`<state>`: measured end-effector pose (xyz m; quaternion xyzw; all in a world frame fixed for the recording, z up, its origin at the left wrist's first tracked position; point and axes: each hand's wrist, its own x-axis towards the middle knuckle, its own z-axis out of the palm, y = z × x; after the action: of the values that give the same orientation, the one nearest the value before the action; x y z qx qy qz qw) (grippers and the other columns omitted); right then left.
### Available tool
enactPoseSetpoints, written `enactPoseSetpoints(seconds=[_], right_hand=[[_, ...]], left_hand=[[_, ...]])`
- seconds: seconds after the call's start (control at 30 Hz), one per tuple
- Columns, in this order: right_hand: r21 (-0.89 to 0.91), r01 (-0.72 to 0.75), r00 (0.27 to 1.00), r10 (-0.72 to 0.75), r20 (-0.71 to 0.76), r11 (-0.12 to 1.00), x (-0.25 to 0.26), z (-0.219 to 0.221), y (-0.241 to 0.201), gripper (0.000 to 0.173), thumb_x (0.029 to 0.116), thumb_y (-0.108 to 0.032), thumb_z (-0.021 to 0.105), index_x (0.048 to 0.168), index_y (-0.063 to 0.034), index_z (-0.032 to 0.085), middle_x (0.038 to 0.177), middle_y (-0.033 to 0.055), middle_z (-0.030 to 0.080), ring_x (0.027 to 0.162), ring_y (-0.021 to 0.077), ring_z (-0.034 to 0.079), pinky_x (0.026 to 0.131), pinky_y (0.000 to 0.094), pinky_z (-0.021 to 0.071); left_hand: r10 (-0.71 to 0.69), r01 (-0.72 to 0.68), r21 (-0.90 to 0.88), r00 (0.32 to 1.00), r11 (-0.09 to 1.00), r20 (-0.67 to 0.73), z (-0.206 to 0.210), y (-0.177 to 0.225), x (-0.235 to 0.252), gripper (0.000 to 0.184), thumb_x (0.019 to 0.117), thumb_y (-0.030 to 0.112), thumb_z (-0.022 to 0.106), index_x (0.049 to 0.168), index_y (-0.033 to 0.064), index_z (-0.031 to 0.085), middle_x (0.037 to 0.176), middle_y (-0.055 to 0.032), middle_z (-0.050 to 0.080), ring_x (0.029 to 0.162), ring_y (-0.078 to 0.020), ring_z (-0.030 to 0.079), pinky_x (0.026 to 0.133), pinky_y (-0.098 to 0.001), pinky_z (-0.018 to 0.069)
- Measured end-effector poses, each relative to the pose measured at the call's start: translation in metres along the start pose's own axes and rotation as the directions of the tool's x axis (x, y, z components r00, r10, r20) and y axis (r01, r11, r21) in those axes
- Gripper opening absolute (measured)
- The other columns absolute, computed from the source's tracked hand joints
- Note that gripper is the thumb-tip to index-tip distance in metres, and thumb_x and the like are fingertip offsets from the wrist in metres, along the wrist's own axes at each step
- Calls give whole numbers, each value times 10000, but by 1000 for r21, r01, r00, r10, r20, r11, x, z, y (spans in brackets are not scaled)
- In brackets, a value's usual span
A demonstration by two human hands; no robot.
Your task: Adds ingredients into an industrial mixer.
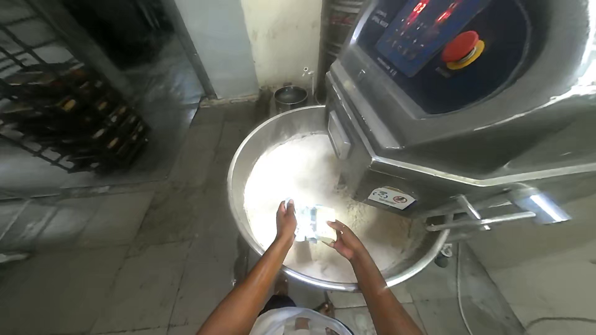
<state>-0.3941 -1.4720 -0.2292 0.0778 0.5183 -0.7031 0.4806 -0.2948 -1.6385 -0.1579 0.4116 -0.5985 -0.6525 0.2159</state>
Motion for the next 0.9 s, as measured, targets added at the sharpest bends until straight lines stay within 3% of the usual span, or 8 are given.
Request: enactPoseSetpoints(seconds=[0.13, 0.23, 0.3, 0.37, 0.47, 0.57, 0.7, 0.9], right_hand=[[306, -95, 991, 119, -60, 947, 20, 15, 14, 289, 1041, -322, 508, 1183, -80, 578, 984, 115, 672, 809, 193, 699, 673, 314, 608], [401, -72, 978, 143, -151, 913, 22, 24, 21, 664, 1052, -588, 386, 1494, -92, 367, 1354, 227, 578, 1115, 332, 674, 887, 423, 604], [306, -31, 952, 121, -282, 952, 15, 33, 25, 784, 1028, -651, 377, 1616, -174, 174, 1582, 266, 341, 1311, 457, 539, 967, 576, 564], [127, 47, 904, 12, -427, 991, 5, 41, 30, 805, 1046, -582, 433, 1647, -228, 30, 1673, 238, 131, 1410, 524, 394, 963, 700, 505], [-157, 135, 822, -199, -534, 978, -14, 45, 28, 803, 1056, -500, 488, 1654, -254, 10, 1710, 140, 95, 1459, 450, 358, 990, 690, 474], [-195, 231, 743, -302, -597, 953, -40, 42, 30, 692, 1073, -410, 497, 1639, -224, 147, 1661, 158, 254, 1420, 409, 433, 990, 634, 495], [-171, 366, 700, -392, -597, 915, -87, 42, 23, 560, 1091, -328, 455, 1605, -193, 275, 1611, 130, 356, 1380, 350, 497, 997, 588, 517], [-343, 486, 614, -593, -520, 804, -163, 34, 28, 616, 1072, -338, 486, 1635, -275, 242, 1633, 44, 367, 1349, 240, 538, 1045, 515, 511]], left_hand=[[-77, 74, -171, 997, 983, -10, -6, 6, 18, 449, 1117, 319, 397, 1390, -17, 516, 1267, -230, 609, 1113, -280, 614, 978, -471, 508], [114, -114, 46, 993, 992, 10, -19, 13, 34, 404, 1111, 294, 424, 1341, -13, 549, 1178, -226, 639, 1055, -294, 631, 942, -485, 516], [342, -408, 410, 912, 816, 228, -34, 11, 45, 329, 1085, 195, 485, 1323, -15, 570, 1130, -233, 681, 1035, -357, 679, 911, -544, 551], [355, -657, 587, 752, 474, 555, -43, 6, 68, 310, 999, 62, 593, 1302, 30, 650, 1179, -205, 693, 1102, -377, 658, 968, -551, 517], [253, -745, 612, 667, 266, 701, -41, -6, 109, 319, 980, 41, 614, 1281, 116, 689, 1168, -160, 704, 1098, -376, 652, 955, -550, 510], [139, -605, 634, 767, 483, 627, -36, -13, 132, 334, 1022, 86, 550, 1346, 79, 631, 1215, -208, 684, 1158, -400, 640, 1000, -577, 499], [118, -259, 238, 868, 936, 483, -21, 6, 95, 374, 1070, 231, 534, 1397, 49, 538, 1267, -213, 645, 1106, -326, 653, 944, -536, 534], [-112, 211, -68, 736, 975, 668, 42, 18, -45, 400, 1051, 292, 572, 1428, 165, 528, 1145, -86, 692, 931, -178, 690, 791, -391, 600]])
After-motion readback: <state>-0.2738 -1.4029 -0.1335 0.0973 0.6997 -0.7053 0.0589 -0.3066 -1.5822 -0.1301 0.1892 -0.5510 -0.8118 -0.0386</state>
